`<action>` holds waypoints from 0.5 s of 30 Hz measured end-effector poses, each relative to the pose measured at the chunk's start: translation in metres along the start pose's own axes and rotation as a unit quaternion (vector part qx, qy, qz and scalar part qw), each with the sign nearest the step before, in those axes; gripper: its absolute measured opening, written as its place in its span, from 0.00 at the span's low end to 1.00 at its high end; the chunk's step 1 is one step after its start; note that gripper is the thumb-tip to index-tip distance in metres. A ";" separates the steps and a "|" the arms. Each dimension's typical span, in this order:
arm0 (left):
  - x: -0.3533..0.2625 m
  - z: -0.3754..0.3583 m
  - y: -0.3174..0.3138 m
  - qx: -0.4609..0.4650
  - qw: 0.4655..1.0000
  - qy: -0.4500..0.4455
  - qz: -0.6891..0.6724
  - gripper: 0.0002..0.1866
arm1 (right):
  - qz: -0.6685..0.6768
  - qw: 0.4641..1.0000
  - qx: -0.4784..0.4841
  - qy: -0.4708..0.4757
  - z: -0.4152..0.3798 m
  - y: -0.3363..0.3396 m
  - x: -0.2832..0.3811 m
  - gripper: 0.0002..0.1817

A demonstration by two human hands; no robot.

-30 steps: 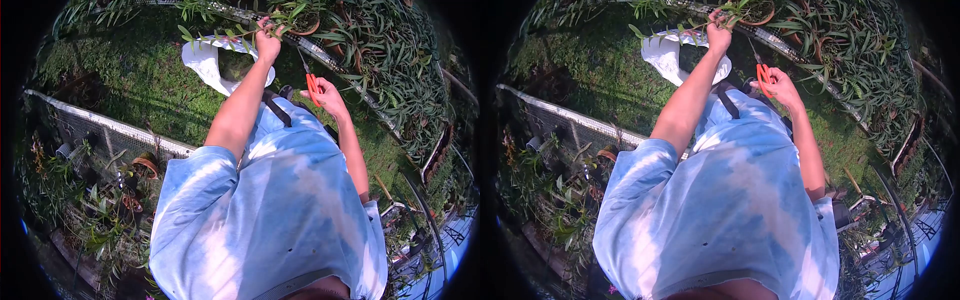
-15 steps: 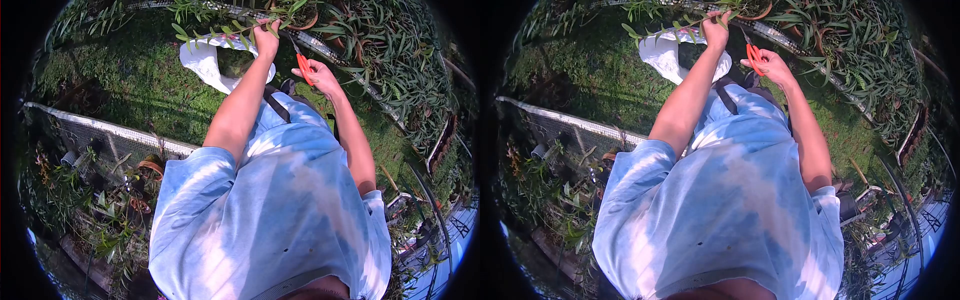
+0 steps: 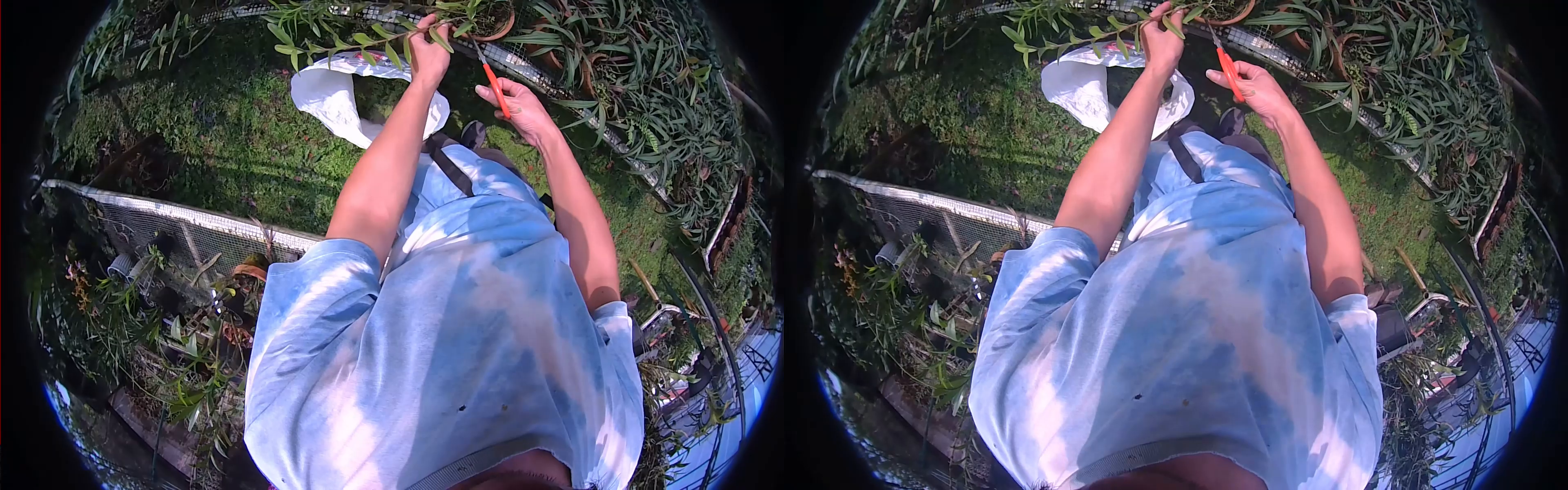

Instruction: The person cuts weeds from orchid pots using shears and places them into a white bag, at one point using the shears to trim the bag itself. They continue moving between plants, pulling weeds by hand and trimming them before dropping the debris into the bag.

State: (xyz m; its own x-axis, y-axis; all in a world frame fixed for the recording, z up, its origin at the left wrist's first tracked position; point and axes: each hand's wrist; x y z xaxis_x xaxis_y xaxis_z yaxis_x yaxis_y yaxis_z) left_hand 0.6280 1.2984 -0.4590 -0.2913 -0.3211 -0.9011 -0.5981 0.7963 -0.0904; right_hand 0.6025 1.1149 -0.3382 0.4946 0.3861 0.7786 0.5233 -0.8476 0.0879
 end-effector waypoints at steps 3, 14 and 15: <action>0.017 0.013 0.006 -0.010 0.998 -0.027 0.052 0.20 | 0.026 1.000 0.011 0.000 0.000 -0.001 0.001 0.24; -0.004 0.025 0.012 0.224 0.900 0.018 -0.372 0.16 | 0.164 0.985 0.047 -0.025 0.014 -0.008 -0.002 0.23; -0.006 0.027 0.008 0.074 0.994 -0.072 -0.029 0.18 | 0.180 0.982 0.046 -0.031 0.016 -0.008 -0.003 0.23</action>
State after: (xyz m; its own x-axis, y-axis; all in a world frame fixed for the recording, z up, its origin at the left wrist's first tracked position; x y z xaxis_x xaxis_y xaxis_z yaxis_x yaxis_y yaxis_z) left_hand 0.6450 1.3200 -0.4659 -0.1428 -0.2999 -0.9432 -0.4906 0.8491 -0.1957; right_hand 0.6079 1.1264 -0.3515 0.6992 0.0904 0.7092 0.3646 -0.8984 -0.2449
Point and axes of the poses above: each hand's wrist, its own z-axis towards the middle knuckle, its own y-axis out of the back of the hand, x = y × z, and after that the axes turned 11 degrees about y, right-handed
